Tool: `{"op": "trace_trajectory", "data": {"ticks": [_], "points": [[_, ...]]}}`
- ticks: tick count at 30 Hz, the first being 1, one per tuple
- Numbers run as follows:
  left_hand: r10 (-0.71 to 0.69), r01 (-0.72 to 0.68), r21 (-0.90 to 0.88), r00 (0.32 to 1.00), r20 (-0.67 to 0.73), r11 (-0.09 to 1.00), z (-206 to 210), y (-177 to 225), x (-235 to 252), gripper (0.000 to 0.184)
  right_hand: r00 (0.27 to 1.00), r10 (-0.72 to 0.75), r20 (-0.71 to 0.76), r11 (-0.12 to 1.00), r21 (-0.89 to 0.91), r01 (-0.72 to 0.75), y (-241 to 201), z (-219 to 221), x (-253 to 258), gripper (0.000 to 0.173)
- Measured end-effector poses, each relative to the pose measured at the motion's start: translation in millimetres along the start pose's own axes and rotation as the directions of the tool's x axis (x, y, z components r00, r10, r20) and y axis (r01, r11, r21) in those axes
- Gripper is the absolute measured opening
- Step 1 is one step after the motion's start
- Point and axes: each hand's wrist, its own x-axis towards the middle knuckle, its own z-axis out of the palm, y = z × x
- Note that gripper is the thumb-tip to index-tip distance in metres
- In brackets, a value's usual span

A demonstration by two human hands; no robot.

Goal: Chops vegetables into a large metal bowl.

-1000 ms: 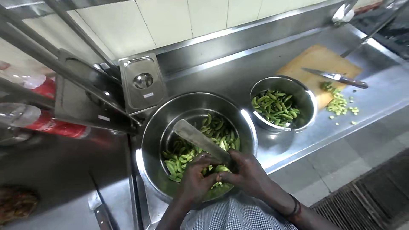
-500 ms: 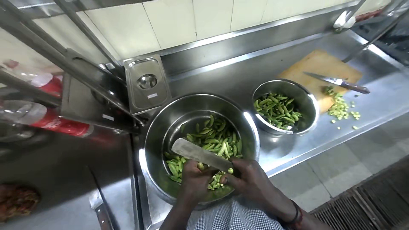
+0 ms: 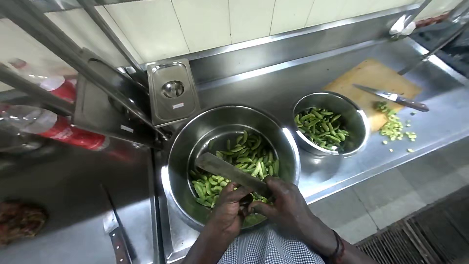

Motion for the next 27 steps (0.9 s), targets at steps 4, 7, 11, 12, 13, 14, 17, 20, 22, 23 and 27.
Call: {"op": "trace_trajectory", "data": {"ticks": [4, 7, 11, 12, 13, 14, 17, 20, 22, 23, 27], "points": [[-0.049, 0.049, -0.022, 0.999, 0.015, 0.999, 2, -4, -2, 0.008, 1.0, -0.002, -0.004, 0.995, -0.101, 0.001, 0, 0, 0, 0.044], [-0.046, 0.048, -0.065, 0.998, 0.039, 0.997, -2, -7, 1, 0.012, 1.0, -0.025, 0.017, 0.991, -0.129, 0.027, 5, 2, -2, 0.05], [0.067, -0.071, -0.157, 0.997, -0.035, 0.985, -6, 9, 2, 0.02, 1.0, 0.004, 0.015, 0.997, -0.08, -0.003, 12, 0, -4, 0.058], [0.112, -0.116, -0.169, 0.993, -0.033, 0.979, -7, 18, 3, 0.021, 1.0, 0.006, -0.003, 0.998, -0.068, -0.006, 14, -1, -4, 0.061], [0.159, -0.16, -0.162, 0.987, -0.016, 0.974, -11, 28, 5, 0.02, 1.0, 0.009, -0.02, 0.999, -0.052, -0.01, 15, -3, -4, 0.062], [0.21, -0.211, -0.118, 0.978, -0.02, 0.97, -15, 38, 7, 0.018, 0.999, 0.018, -0.041, 0.999, -0.043, -0.02, 17, -4, -4, 0.061], [0.404, -0.356, 0.312, 0.909, -0.104, 0.881, -23, 64, 16, 0.005, 0.994, 0.072, -0.077, 0.994, -0.077, -0.078, 18, -4, -4, 0.048], [0.521, -0.293, 0.856, 0.853, 0.032, 0.427, -32, 76, 33, 0.014, 0.99, 0.121, -0.074, 0.989, -0.075, -0.127, 19, -5, -4, 0.053], [0.433, -0.144, 0.985, 0.897, 0.09, 0.093, -27, 80, 42, 0.021, 0.989, 0.128, -0.079, 0.989, -0.068, -0.134, 20, -7, -4, 0.053], [0.386, -0.08, 0.996, 0.918, 0.092, -0.045, -23, 79, 48, 0.025, 0.988, 0.128, -0.085, 0.989, -0.068, -0.134, 19, -7, -5, 0.053], [0.206, 0.157, 0.917, 0.975, -0.085, -0.366, -23, 74, 100, 0.046, 0.987, 0.131, -0.098, 0.989, -0.063, -0.137, 20, -9, -7, 0.052]]}}
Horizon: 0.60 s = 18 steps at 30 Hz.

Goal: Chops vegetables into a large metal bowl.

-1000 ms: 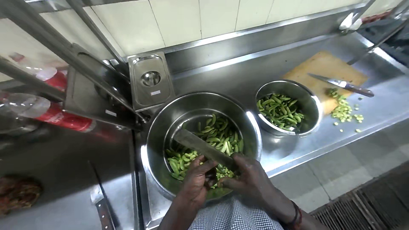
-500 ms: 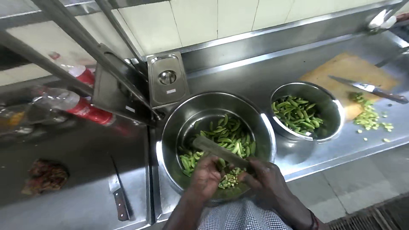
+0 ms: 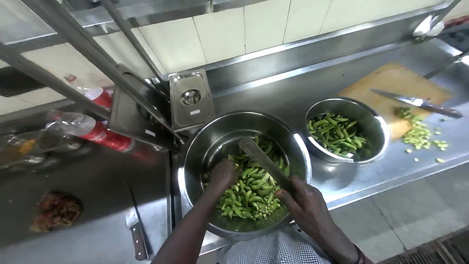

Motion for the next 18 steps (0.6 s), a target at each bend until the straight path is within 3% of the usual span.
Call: {"op": "trace_trajectory", "data": {"ticks": [4, 8, 10, 13, 18], "points": [[-0.074, 0.075, -0.009, 0.994, 0.078, 0.997, 15, 2, 32, 0.057, 1.0, 0.012, 0.005, 1.0, 0.009, -0.012, 2, -1, -2, 0.053], [-0.061, 0.064, -0.235, 0.998, 0.018, 0.97, 15, -6, 29, 0.053, 0.999, 0.048, 0.014, 0.998, 0.042, -0.048, 5, -4, -2, 0.055], [0.042, -0.069, -0.344, 0.995, -0.085, 0.936, 7, -4, 0, 0.042, 0.998, 0.062, 0.008, 0.995, 0.077, -0.063, 9, -5, -3, 0.056], [0.215, -0.317, -0.396, 0.935, -0.282, 0.862, 5, -8, -29, 0.024, 0.995, 0.099, 0.034, 0.985, 0.141, -0.103, 15, -6, -3, 0.054], [0.34, -0.546, -0.388, 0.807, -0.483, 0.743, 17, 7, -83, 0.024, 0.986, 0.104, 0.134, 0.965, 0.225, -0.133, 10, -7, 4, 0.048]]}}
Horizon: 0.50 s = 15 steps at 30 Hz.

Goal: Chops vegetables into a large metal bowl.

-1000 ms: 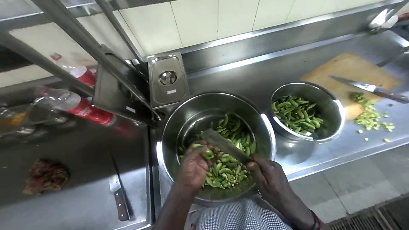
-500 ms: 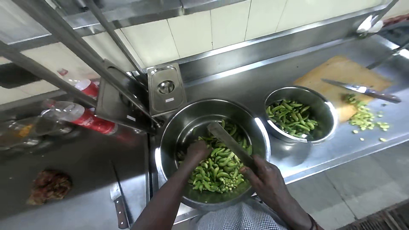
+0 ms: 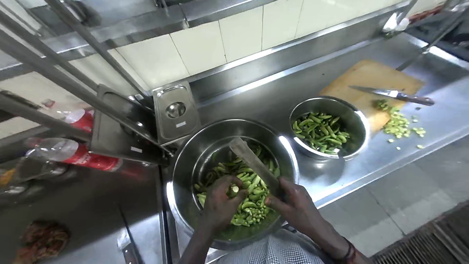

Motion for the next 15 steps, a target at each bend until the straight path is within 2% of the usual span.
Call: {"op": "trace_trajectory", "data": {"ticks": [3, 5, 11, 15], "points": [[0.216, -0.221, -0.057, 0.973, -0.083, 0.974, 14, 7, -14, 0.022, 0.997, 0.019, 0.069, 0.998, 0.063, -0.023, -9, -2, 3, 0.046], [0.311, -0.321, -0.086, 0.945, -0.104, 0.943, 21, 7, -18, 0.019, 0.996, 0.01, 0.091, 0.997, 0.078, -0.017, -12, -2, 3, 0.045], [0.366, -0.373, -0.123, 0.927, -0.078, 0.919, 25, 7, -23, 0.015, 0.992, 0.007, 0.124, 0.999, 0.035, -0.011, -18, 3, 1, 0.043], [0.395, -0.405, -0.071, 0.911, -0.12, 0.912, 29, 7, -25, 0.01, 0.991, -0.003, 0.132, 1.0, -0.029, 0.007, -15, 6, 1, 0.042]]}}
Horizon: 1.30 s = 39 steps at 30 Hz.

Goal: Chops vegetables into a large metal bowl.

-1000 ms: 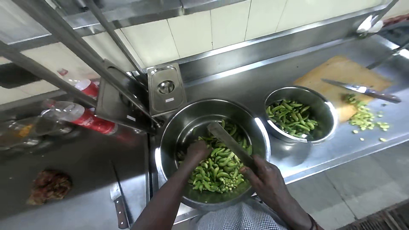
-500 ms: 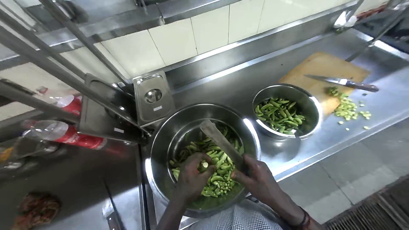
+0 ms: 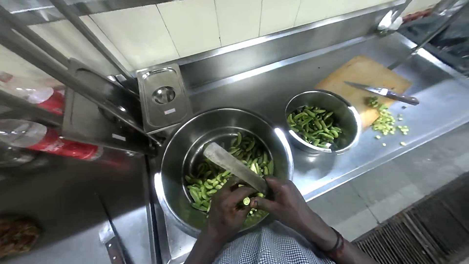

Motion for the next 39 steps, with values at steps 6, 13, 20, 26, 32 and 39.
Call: {"op": "trace_trajectory", "data": {"ticks": [6, 13, 20, 26, 32, 39], "points": [[-0.242, 0.229, -0.091, 0.955, -0.173, 0.969, 2, -2, -2, 0.014, 0.997, -0.07, -0.027, 0.998, 0.0, 0.07, 3, 5, -4, 0.051], [-0.797, 0.519, -0.847, 0.556, 0.236, 0.111, -17, 4, 11, 0.011, 0.989, -0.071, -0.131, 0.991, -0.126, 0.055, 3, 0, -1, 0.043], [-0.795, 0.496, -0.838, 0.403, 0.454, -0.227, -5, 12, 6, 0.007, 0.98, -0.146, -0.134, 0.985, -0.111, 0.131, -1, 10, -1, 0.047], [-0.766, 0.517, -0.786, 0.333, 0.55, -0.34, 4, 22, 5, 0.005, 0.971, -0.176, -0.164, 0.978, -0.145, 0.153, -5, 13, -1, 0.041], [-0.827, 0.387, -0.88, 0.371, 0.422, -0.275, 2, 16, 7, 0.014, 0.977, -0.161, -0.141, 0.979, -0.147, 0.14, 5, 13, -3, 0.049], [-0.882, 0.293, -0.947, 0.401, 0.247, -0.132, -33, -10, 36, 0.018, 0.967, -0.149, -0.207, 0.98, -0.158, 0.118, 5, 5, 0, 0.043]]}}
